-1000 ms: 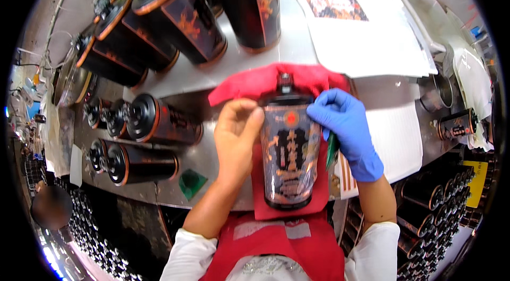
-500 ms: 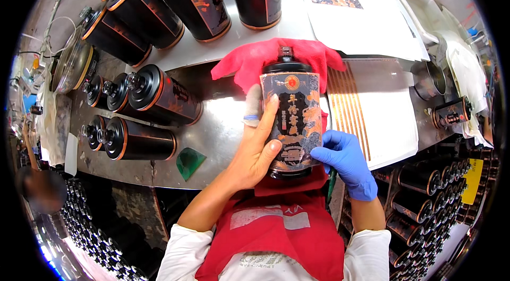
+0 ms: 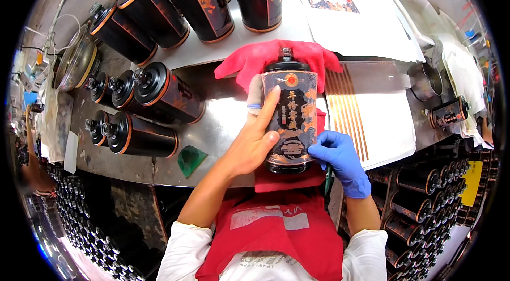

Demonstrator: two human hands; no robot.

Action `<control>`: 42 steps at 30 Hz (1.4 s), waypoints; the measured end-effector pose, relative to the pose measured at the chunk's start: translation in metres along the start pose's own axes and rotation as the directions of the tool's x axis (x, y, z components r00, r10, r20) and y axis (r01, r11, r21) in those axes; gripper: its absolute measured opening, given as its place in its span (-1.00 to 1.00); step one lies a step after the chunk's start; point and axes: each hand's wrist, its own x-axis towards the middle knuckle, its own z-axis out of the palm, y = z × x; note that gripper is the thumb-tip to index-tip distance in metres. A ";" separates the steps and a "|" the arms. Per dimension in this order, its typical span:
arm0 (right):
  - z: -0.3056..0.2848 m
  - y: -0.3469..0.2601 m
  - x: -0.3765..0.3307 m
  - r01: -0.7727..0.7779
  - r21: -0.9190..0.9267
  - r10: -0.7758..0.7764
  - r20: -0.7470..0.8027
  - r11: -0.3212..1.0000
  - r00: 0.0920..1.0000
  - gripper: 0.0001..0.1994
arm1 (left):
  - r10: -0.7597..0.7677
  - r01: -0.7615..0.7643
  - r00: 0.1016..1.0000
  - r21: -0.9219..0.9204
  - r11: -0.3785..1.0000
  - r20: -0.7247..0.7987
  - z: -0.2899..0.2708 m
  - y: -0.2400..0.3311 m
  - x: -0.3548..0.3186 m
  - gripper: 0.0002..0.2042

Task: The person applies a gold label to the top rim of a black cylindrical container, then wipes the container with a green sponge. They repeat this process on multiple containers, placing finished units on a nearby tray.

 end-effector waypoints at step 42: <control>0.019 -0.024 0.044 0.483 -0.271 -0.455 0.161 0.833 0.876 0.05 | -0.408 -0.100 0.774 -0.730 0.676 -0.484 0.022 -0.016 0.051 -0.76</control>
